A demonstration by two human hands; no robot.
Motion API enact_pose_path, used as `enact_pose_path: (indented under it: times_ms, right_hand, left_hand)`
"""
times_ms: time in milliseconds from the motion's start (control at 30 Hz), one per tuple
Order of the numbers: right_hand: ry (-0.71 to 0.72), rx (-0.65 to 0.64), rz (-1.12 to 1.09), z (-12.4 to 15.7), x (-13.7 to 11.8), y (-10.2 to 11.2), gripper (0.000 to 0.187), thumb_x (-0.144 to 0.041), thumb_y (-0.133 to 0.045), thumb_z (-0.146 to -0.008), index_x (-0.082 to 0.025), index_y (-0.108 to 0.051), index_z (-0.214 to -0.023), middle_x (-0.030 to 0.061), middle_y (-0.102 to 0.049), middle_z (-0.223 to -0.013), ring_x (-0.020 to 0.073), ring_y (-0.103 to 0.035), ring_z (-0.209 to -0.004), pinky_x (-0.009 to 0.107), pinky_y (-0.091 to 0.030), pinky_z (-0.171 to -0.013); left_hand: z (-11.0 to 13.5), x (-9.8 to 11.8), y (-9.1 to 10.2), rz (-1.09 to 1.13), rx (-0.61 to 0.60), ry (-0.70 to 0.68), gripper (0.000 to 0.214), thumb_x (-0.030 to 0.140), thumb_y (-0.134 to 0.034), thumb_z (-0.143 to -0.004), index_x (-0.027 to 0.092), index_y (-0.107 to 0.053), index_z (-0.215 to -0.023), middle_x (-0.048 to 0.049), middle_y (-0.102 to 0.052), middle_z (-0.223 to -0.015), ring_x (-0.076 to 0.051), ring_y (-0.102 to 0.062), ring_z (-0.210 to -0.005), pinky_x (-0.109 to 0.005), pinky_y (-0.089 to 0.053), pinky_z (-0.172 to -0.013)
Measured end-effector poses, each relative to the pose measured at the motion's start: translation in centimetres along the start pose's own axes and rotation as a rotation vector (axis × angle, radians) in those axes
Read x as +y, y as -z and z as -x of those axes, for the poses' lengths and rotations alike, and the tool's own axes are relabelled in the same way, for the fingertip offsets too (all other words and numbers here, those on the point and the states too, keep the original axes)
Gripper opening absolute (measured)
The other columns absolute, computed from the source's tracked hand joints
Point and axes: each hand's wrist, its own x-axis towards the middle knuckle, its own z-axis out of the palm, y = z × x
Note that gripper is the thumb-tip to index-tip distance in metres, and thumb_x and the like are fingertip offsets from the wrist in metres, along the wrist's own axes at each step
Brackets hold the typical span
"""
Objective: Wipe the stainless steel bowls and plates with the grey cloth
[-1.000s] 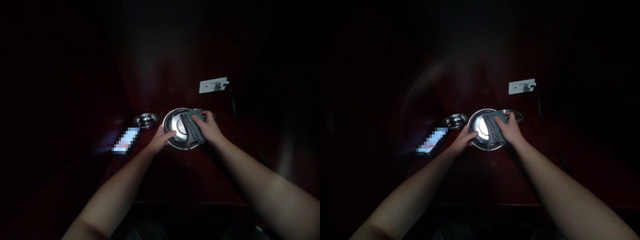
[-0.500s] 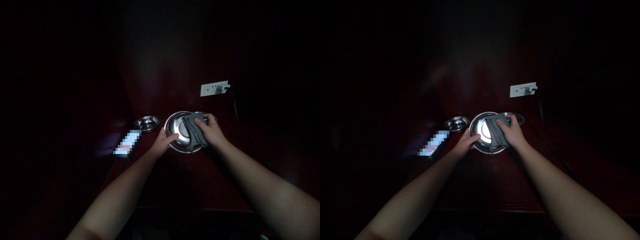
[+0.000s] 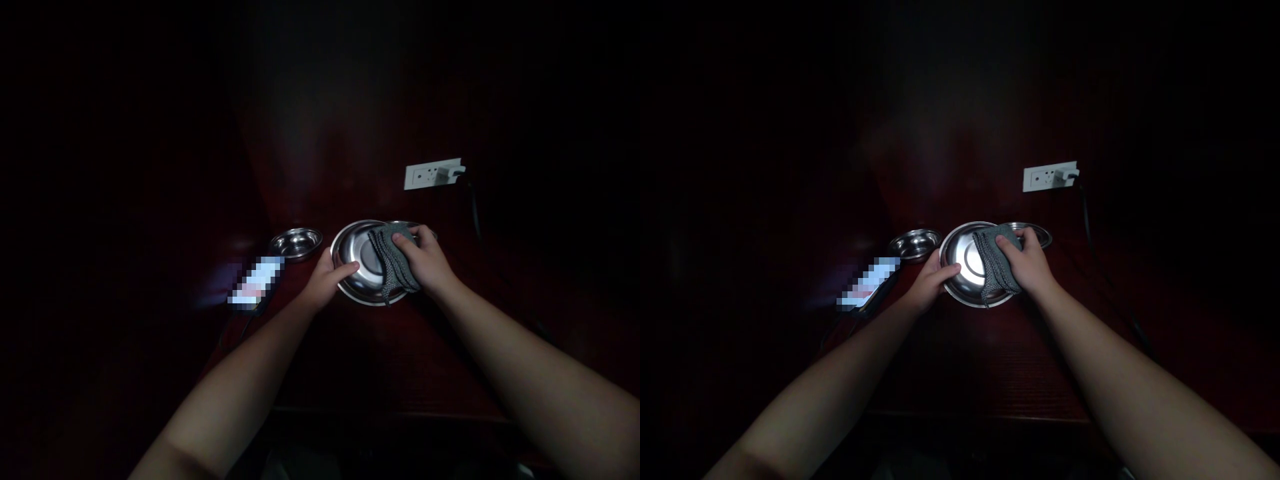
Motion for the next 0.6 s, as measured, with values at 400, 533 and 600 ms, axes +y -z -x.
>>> enact_pose_path:
  times_ms: [400, 533, 600]
  right_hand:
    - [0.05, -0.047, -0.014, 0.23, -0.34, 0.07, 0.035, -0.054, -0.058, -0.068, -0.024, -0.049, -0.083, -0.0002, -0.057, -0.081, 0.02, -0.054, -0.078, 0.036, -0.042, -0.072]
    - [0.062, -0.093, -0.057, 0.27, -0.6, 0.12, 0.034, -0.053, -0.059, -0.068, -0.024, -0.048, -0.082, -0.0007, -0.057, -0.081, 0.0188, -0.054, -0.075, 0.035, -0.043, -0.07]
    - [0.071, -0.1, -0.062, 0.27, -0.73, 0.13, 0.034, -0.053, -0.059, -0.068, -0.024, -0.048, -0.082, -0.0006, -0.057, -0.081, 0.0186, -0.054, -0.074, 0.035, -0.043, -0.07]
  left_hand:
    - [0.12, 0.21, 0.25, -0.005, -0.038, -0.113, 0.042, 0.03, -0.061, -0.071, 0.017, -0.051, -0.11, -0.0069, -0.058, -0.106, -0.023, -0.053, -0.1, -0.037, -0.039, -0.088]
    - [0.23, 0.53, 0.23, -0.02, -0.033, -0.144, 0.039, 0.03, -0.06, -0.072, 0.017, -0.053, -0.108, -0.006, -0.059, -0.102, -0.022, -0.054, -0.097, -0.035, -0.039, -0.088]
    - [0.26, 0.64, 0.19, -0.03, -0.022, -0.148, 0.037, 0.03, -0.061, -0.071, 0.016, -0.055, -0.105, -0.0059, -0.06, -0.1, -0.021, -0.054, -0.096, -0.034, -0.039, -0.087]
